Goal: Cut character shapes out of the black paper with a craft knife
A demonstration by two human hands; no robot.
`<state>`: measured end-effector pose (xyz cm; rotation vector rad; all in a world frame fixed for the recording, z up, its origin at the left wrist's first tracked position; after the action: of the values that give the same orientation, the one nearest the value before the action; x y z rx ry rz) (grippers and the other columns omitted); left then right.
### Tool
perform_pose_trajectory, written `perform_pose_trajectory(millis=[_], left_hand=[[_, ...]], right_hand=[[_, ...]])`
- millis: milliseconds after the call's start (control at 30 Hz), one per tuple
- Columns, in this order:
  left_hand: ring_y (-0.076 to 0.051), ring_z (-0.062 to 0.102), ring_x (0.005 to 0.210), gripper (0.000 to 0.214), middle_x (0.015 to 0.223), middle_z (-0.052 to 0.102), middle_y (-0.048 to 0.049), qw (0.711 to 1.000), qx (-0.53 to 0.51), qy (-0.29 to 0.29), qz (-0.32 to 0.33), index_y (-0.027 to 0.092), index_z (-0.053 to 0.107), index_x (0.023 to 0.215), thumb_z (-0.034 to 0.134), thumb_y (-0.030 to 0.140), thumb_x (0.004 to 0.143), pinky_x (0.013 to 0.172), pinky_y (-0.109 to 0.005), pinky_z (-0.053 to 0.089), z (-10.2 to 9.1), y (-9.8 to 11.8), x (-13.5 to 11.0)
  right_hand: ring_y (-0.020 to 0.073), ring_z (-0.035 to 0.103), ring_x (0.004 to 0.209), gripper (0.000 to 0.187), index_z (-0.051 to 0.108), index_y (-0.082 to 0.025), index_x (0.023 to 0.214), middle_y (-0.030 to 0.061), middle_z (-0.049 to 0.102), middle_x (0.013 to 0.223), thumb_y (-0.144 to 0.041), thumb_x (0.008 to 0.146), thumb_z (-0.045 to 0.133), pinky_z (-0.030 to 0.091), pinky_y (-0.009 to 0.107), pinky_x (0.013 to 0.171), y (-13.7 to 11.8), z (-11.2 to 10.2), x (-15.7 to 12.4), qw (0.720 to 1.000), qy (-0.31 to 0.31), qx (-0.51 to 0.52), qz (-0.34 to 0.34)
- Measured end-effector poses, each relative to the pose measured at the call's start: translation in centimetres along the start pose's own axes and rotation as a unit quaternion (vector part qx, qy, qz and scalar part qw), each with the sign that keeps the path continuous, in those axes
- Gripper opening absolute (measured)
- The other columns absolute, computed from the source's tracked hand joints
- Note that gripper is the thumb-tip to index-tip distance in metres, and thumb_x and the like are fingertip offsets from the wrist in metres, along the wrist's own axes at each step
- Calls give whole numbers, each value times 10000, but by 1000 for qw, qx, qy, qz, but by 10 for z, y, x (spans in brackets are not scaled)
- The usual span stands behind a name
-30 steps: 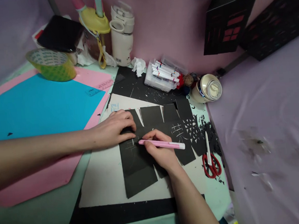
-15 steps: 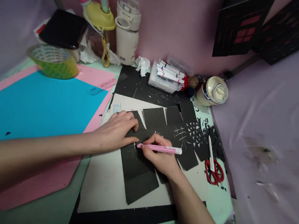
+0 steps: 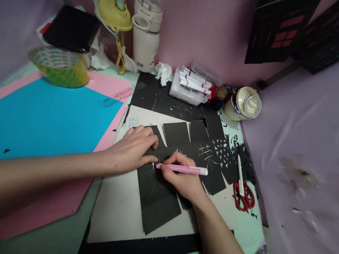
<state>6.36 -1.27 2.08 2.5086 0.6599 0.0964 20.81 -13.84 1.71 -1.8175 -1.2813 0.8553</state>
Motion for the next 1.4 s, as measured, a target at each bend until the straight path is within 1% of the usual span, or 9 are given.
perform_pose_trajectory(millis=[300,767,1000,1133,1267,1400], left_hand=[[-276,460,1013,230,1034,523,-79,1000,10,-14,1,184,565,918,694,354,831,819,-363,348,1,-1,1],[-262,453,996,254,1026,522,-73,1000,6,-13,1,185,563,917,706,377,830,809,-351,333,1,-1,1],[-261,447,999,263,1029,523,-72,1000,4,-19,-8,188,565,910,712,389,826,807,-340,324,0,0,1],[-263,451,1011,251,1038,521,-73,1000,-3,-24,-13,185,572,915,705,380,829,822,-348,329,-2,1,1],[-266,453,1030,236,1047,519,-77,1000,-5,-26,-16,183,573,913,704,361,828,853,-361,335,-3,3,1],[-267,452,1028,229,1046,520,-77,999,-3,-28,-18,185,570,909,699,357,828,851,-360,337,-4,3,1]], right_hand=[[112,493,569,157,567,-201,655,-28,604,625,-228,763,679,378,220,515,1,-1,1,1000,-3,20,15],[116,472,581,159,537,-207,646,-29,568,629,-208,753,655,370,229,528,2,-4,2,999,14,33,1],[113,457,595,197,498,-210,640,-38,540,630,-189,773,642,367,232,549,3,-4,2,999,19,42,-14],[117,481,602,177,526,-211,661,-32,566,649,-210,784,653,380,235,556,3,-4,1,999,19,39,-22],[125,526,618,125,576,-210,687,-21,614,675,-205,778,662,403,242,576,2,-1,-1,999,4,25,-27],[121,524,605,117,588,-208,690,-22,621,668,-207,777,666,400,238,569,1,0,-1,1000,-5,11,-22]])
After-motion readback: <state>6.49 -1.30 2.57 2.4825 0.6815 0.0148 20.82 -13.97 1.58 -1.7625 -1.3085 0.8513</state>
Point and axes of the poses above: each hand's wrist, its own x-axis towards the middle knuckle, its own z-axis out of the palm, y = z × x, the point moved 2 cm from there along x, towards the middle knuckle
